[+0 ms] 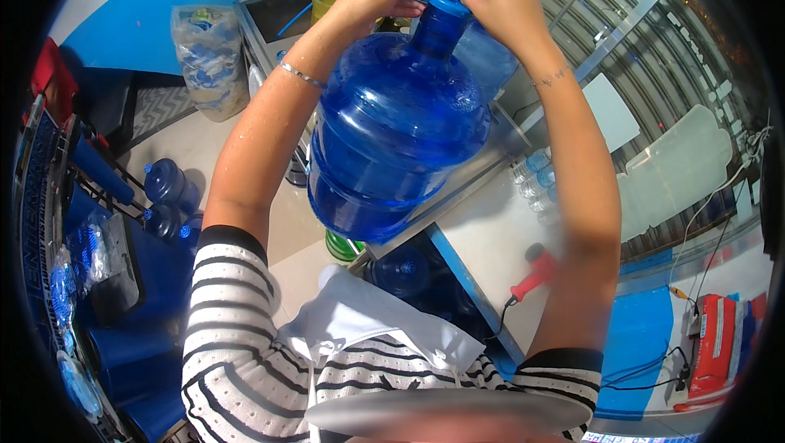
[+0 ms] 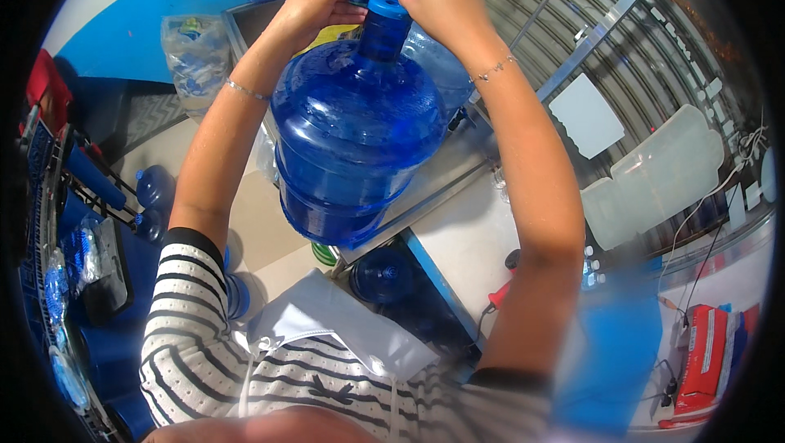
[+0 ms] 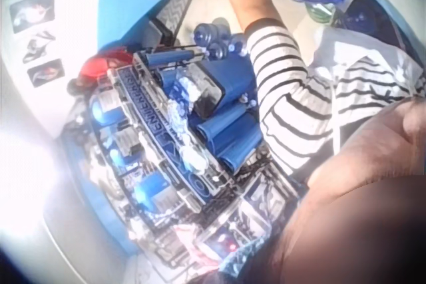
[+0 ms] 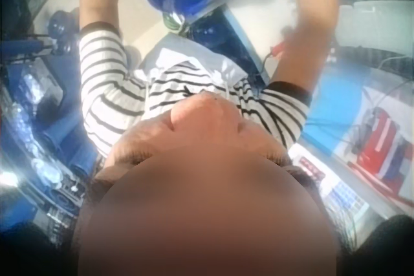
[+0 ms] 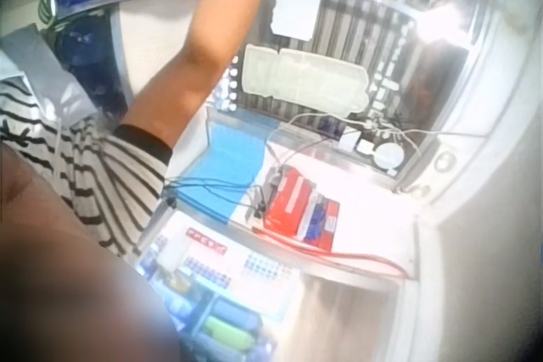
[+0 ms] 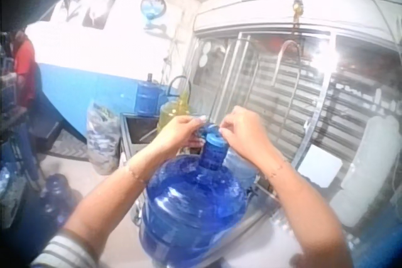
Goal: The person scrubs the inside of a large yellow water bottle with a brush, rinses it, and sets it aside. They then fill a blue water bottle from a tap, cap it, and use a red heat gun to shrink-wrap the cap. Finally, they place the sealed blue bottle on a counter with other bottles.
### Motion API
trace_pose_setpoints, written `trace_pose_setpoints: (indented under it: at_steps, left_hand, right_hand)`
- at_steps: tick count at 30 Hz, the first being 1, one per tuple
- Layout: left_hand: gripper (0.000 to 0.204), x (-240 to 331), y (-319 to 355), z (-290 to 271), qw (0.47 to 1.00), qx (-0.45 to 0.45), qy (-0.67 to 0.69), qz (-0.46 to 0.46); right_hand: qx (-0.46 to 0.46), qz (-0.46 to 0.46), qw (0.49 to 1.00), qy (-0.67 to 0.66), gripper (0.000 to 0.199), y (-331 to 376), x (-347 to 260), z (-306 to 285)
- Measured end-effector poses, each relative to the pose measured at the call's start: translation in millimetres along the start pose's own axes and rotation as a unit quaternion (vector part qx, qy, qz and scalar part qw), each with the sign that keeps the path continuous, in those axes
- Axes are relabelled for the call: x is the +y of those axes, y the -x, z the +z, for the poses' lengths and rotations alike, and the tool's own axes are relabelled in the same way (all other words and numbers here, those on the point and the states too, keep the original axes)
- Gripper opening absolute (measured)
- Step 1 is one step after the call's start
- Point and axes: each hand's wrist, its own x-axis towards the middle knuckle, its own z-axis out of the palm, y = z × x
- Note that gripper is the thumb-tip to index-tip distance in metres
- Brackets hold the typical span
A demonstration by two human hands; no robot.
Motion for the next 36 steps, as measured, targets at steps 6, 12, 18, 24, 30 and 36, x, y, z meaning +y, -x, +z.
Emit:
trace_pose_setpoints:
  at_steps: [6,12,18,24,30,36]
  left_hand:
    - [0.056,9,16,16,0.997,-0.008,-0.069,0.025]
    - [0.065,5,11,31,0.961,-0.029,-0.245,0.128]
    - [0.058,-12,16,23,0.957,-0.096,-0.262,0.076]
    - [0.060,-7,28,15,0.955,-0.146,-0.256,0.039]
    - [0.076,-8,37,17,0.962,-0.071,-0.265,-0.006]
    - [0.082,-12,36,15,0.957,-0.024,-0.285,-0.050]
  right_hand:
    - [0.113,-0.157,0.973,0.127,0.011,40,-18,-10]
    - [0.094,-0.026,0.995,0.001,0.017,83,-29,13]
    - [0.019,0.193,0.943,-0.269,0.038,102,-26,34]
    - [0.024,0.184,0.945,-0.270,0.033,167,-33,34]
    - [0.078,0.473,0.874,0.077,0.043,400,20,4]
    - [-0.106,0.802,0.554,0.196,0.062,655,21,6]
